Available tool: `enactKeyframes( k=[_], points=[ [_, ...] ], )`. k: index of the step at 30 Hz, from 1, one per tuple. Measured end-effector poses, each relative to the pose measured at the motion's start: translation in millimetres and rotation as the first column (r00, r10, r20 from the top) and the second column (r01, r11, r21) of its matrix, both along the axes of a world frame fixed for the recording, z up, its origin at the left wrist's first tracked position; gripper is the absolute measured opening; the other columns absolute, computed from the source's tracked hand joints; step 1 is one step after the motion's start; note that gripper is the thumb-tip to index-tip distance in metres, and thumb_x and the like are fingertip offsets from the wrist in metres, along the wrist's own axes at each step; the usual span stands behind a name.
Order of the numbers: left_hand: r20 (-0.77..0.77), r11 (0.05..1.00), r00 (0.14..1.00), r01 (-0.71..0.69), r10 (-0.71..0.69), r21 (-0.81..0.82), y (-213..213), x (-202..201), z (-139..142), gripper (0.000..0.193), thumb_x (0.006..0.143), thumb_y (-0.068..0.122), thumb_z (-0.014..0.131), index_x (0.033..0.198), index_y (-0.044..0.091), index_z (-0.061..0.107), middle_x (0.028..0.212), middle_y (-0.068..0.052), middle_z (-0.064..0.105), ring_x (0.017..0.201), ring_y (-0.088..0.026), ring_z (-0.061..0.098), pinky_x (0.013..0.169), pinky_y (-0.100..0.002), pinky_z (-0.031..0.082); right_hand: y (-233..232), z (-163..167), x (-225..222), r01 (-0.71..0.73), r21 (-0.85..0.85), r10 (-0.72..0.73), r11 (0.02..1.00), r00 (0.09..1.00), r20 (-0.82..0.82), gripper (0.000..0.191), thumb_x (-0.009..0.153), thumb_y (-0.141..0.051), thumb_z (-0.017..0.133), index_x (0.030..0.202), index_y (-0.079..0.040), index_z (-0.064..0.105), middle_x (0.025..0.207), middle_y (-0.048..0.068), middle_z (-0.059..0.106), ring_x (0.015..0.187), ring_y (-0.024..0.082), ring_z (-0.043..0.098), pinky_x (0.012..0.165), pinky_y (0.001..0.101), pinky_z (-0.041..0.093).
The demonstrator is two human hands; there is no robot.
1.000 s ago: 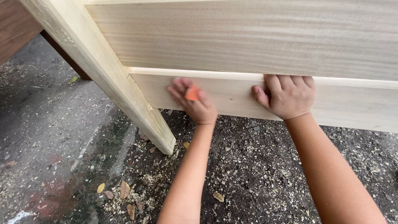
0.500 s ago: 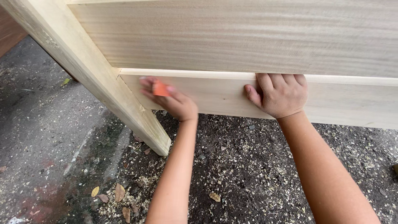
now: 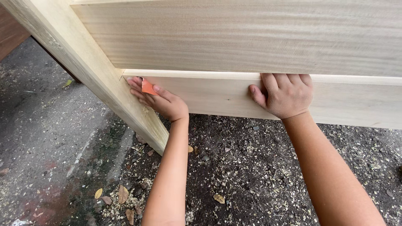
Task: The person sands a wooden bench frame using a sanding block, moving along the side rails and then the top slats. The hands hold the block and rub it back and forth across the wood surfaces to smooth them.
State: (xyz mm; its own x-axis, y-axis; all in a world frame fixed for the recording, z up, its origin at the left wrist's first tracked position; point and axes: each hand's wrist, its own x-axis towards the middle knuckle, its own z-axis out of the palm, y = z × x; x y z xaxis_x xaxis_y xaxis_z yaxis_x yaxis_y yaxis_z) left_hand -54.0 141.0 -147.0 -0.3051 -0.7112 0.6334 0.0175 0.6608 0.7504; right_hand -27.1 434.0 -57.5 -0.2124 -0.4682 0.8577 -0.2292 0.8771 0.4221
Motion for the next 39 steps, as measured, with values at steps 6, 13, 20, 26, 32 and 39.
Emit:
enactKeyframes(
  k=[6, 13, 20, 26, 32, 39],
  points=[
    [0.013, 0.885, 0.964, 0.251, -0.267, -0.393, 98, 14, -16, 0.058, 0.116, 0.04, 0.016, 0.169, 0.02, 0.004, 0.177, -0.002, 0.0, 0.163, -0.04, -0.004, 0.135, -0.056, -0.003, -1, 1, 0, -0.034, -0.008, 0.034, 0.999, 0.999, 0.01, 0.046, 0.111, -0.057, 0.055, 0.122, -0.017, 0.075, 0.115, 0.0, 0.072, 0.104, 0.019, 0.065, 0.097, 0.0356, 0.047],
    [-0.055, 0.913, 0.978, 0.166, -0.201, -0.372, 14, 5, -7, 0.055, 0.119, 0.04, 0.017, 0.171, 0.027, 0.003, 0.178, 0.003, 0.0, 0.166, -0.039, -0.002, 0.137, -0.052, 0.0, 1, -1, 0, -0.01, 0.0, 0.01, 1.0, 1.0, 0.012, 0.045, 0.107, -0.057, 0.058, 0.117, -0.017, 0.076, 0.112, 0.0, 0.073, 0.1, 0.018, 0.065, 0.093, 0.0353, 0.048],
    [0.06, 0.757, 0.963, 0.246, -0.264, -0.605, 111, 21, -1, 0.056, 0.117, 0.041, 0.02, 0.17, 0.027, 0.008, 0.177, 0.007, 0.004, 0.165, -0.035, -0.001, 0.136, -0.052, -0.001, -3, 1, -1, -0.054, -0.024, 0.054, 0.998, 0.998, 0.012, 0.046, 0.11, -0.058, 0.057, 0.118, -0.016, 0.076, 0.112, 0.0, 0.073, 0.101, 0.018, 0.065, 0.094, 0.0352, 0.047],
    [0.032, 0.879, 0.993, 0.118, -0.116, -0.461, 19, 9, -5, 0.057, 0.117, 0.041, 0.012, 0.169, 0.019, 0.003, 0.178, 0.0, -0.001, 0.165, -0.035, -0.002, 0.138, -0.051, 0.001, -2, 1, -1, -0.016, -0.004, 0.016, 1.0, 1.0, 0.003, 0.045, 0.108, -0.058, 0.056, 0.114, -0.018, 0.076, 0.107, -0.001, 0.072, 0.097, 0.017, 0.065, 0.092, 0.0352, 0.047],
    [-0.09, 0.997, 0.995, 0.055, -0.05, 0.053, 99, 8, -17, 0.064, 0.114, 0.042, 0.008, 0.168, 0.008, 0.007, 0.177, -0.012, -0.003, 0.163, -0.041, -0.008, 0.134, -0.059, -0.004, -2, -1, 0, -0.046, -0.021, 0.046, 0.999, 0.999, 0.019, 0.045, 0.11, -0.058, 0.056, 0.114, -0.017, 0.075, 0.109, -0.001, 0.072, 0.1, 0.018, 0.065, 0.093, 0.0349, 0.047],
    [-0.082, 0.981, 0.984, 0.165, -0.157, 0.102, 142, 20, -5, 0.066, 0.113, 0.044, 0.009, 0.168, 0.007, 0.001, 0.176, -0.018, -0.008, 0.161, -0.041, -0.014, 0.132, -0.056, -0.009, 0, 1, 1, -0.036, -0.009, 0.036, 0.999, 0.999, 0.016, 0.045, 0.11, -0.057, 0.058, 0.119, -0.017, 0.076, 0.112, 0.0, 0.072, 0.1, 0.019, 0.065, 0.094, 0.0357, 0.047]
  ],
)
